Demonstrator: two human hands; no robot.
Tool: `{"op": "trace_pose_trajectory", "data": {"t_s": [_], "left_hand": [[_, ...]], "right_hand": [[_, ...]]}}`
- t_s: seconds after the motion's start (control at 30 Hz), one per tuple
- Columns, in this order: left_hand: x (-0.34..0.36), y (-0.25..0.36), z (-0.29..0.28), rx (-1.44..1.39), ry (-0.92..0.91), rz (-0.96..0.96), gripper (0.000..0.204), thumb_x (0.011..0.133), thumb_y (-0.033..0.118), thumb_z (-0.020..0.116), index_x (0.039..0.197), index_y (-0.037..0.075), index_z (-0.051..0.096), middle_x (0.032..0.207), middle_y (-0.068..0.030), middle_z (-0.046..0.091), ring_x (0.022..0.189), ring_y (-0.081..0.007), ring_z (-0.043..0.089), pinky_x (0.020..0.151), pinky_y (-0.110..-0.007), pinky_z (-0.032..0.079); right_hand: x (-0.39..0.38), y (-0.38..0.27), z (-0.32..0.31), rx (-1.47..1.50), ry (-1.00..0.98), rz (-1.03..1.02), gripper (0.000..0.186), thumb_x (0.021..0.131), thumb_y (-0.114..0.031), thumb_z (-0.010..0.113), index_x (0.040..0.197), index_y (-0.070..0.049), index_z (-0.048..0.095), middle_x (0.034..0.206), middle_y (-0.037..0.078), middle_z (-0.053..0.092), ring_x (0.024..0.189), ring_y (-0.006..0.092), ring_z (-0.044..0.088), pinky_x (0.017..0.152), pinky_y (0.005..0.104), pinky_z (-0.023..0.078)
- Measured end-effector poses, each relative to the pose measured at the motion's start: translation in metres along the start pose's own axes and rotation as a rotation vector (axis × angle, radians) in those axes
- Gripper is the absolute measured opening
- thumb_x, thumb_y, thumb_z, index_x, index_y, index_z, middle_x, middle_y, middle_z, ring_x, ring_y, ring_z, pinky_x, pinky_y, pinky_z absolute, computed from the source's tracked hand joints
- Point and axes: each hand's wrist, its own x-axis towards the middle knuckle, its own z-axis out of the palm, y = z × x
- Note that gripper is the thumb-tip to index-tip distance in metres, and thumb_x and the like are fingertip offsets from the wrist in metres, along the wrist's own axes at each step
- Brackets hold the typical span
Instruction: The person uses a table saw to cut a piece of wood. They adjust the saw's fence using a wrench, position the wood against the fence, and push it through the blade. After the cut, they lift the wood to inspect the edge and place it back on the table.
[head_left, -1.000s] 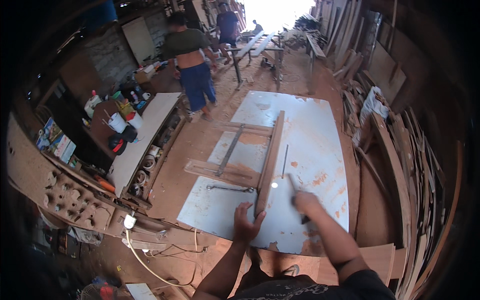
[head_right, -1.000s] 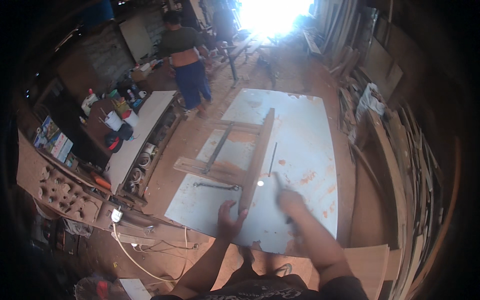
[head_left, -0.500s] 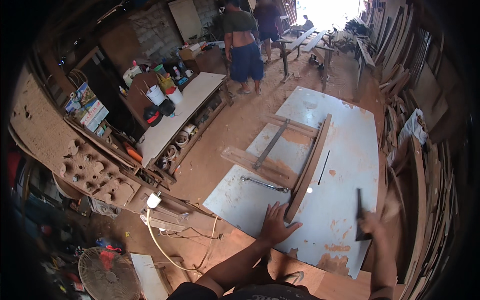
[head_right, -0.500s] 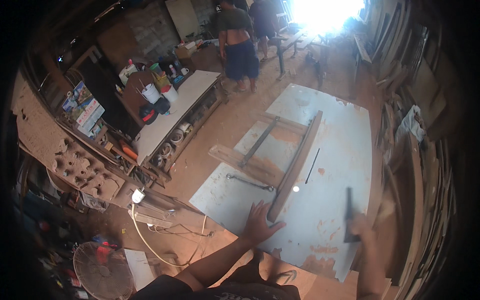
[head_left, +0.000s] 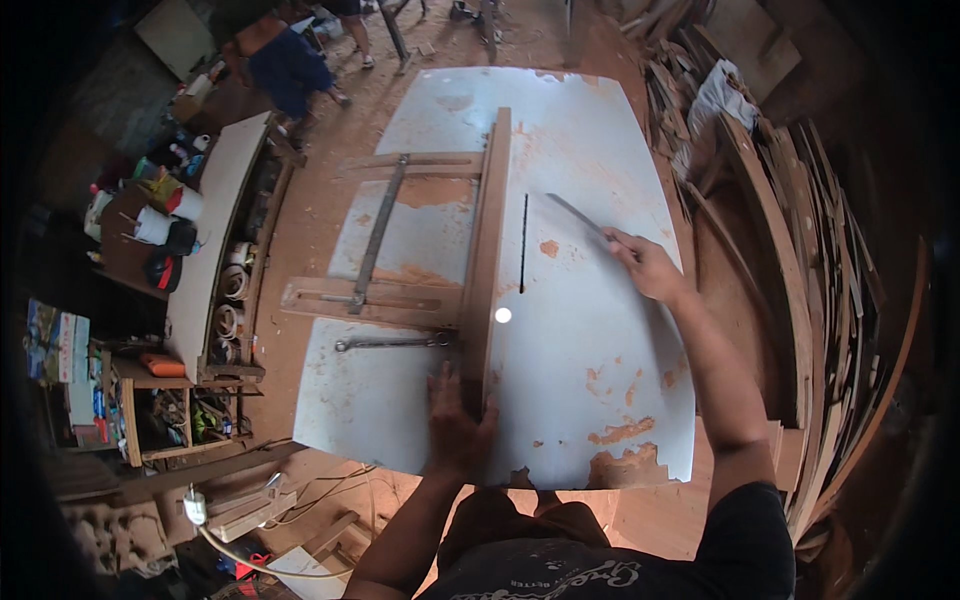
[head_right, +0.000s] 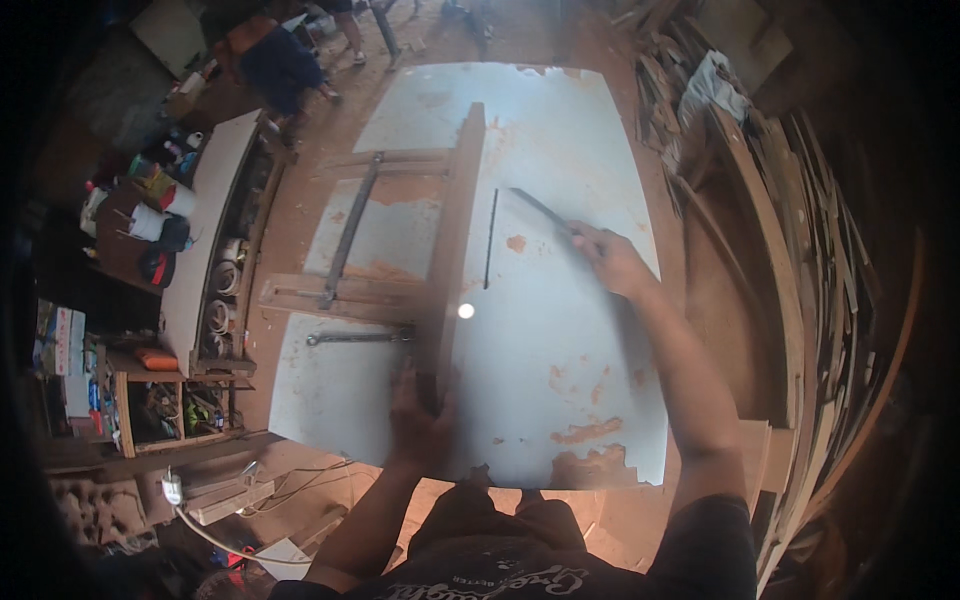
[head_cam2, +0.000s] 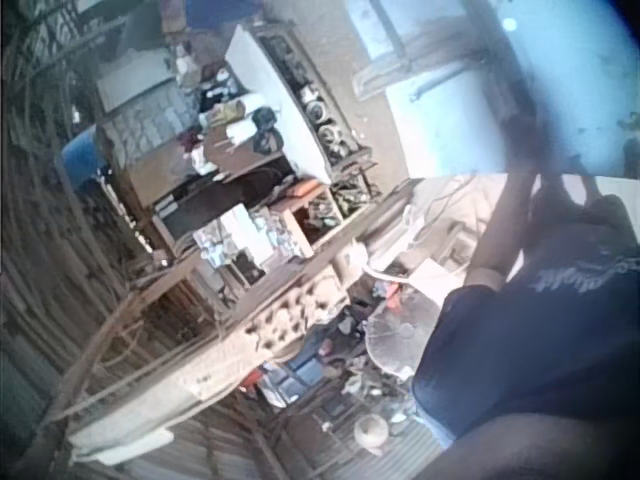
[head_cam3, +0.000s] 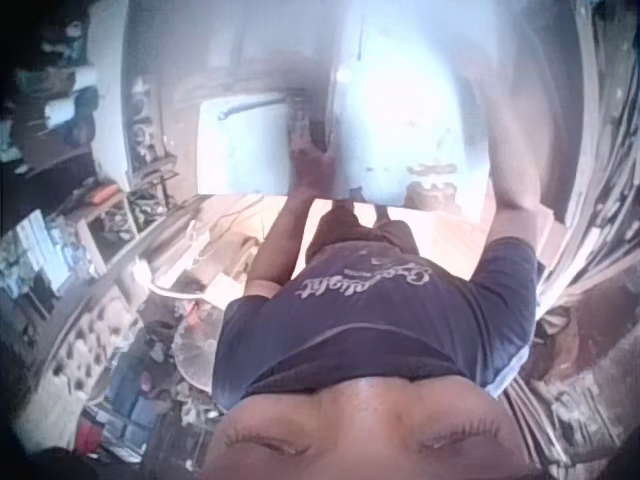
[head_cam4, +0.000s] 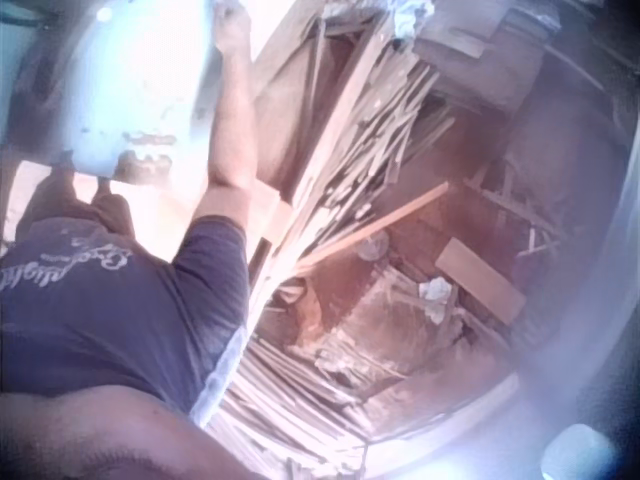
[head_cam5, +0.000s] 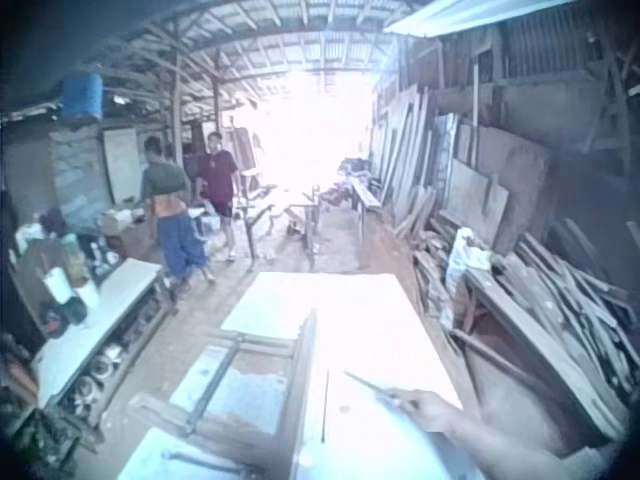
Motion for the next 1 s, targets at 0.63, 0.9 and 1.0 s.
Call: {"op": "trace_pose_trajectory", "data": {"t_s": [0.63,0.9,1.0], "left_hand": [[0.008,0.008,-0.017,-0.001,-0.067,0.018,0.071,0.089,0.018,0.079,0.147,-0.015,0.054,0.147,-0.0435,0.057,0.15,-0.0533,0.05,0.132,-0.066,0.025],[0.001,-0.001,-0.013,0.024,-0.078,0.028,0.074,0.088,0.016,0.079,0.154,-0.004,0.052,0.155,-0.0381,0.054,0.146,-0.0534,0.054,0.132,-0.066,0.027],[0.001,0.0,-0.015,0.021,-0.099,0.022,0.073,0.088,0.017,0.08,0.15,-0.01,0.053,0.155,-0.0408,0.052,0.148,-0.0538,0.052,0.132,-0.067,0.026]], "right_hand": [[0.071,0.019,0.076,-0.351,0.279,-0.41,0.032,0.1,-0.02,0.076,0.132,-0.023,0.079,0.102,0.006,0.067,0.104,0.0275,0.063,0.096,0.0433,0.047],[0.071,0.016,0.077,-0.401,0.256,-0.384,0.034,0.099,-0.018,0.075,0.133,-0.022,0.08,0.106,0.005,0.068,0.107,0.0259,0.061,0.098,0.0413,0.044],[0.071,0.017,0.076,-0.38,0.221,-0.362,0.035,0.099,-0.019,0.075,0.133,-0.023,0.08,0.109,0.006,0.068,0.109,0.0254,0.061,0.1,0.0411,0.043]]}}
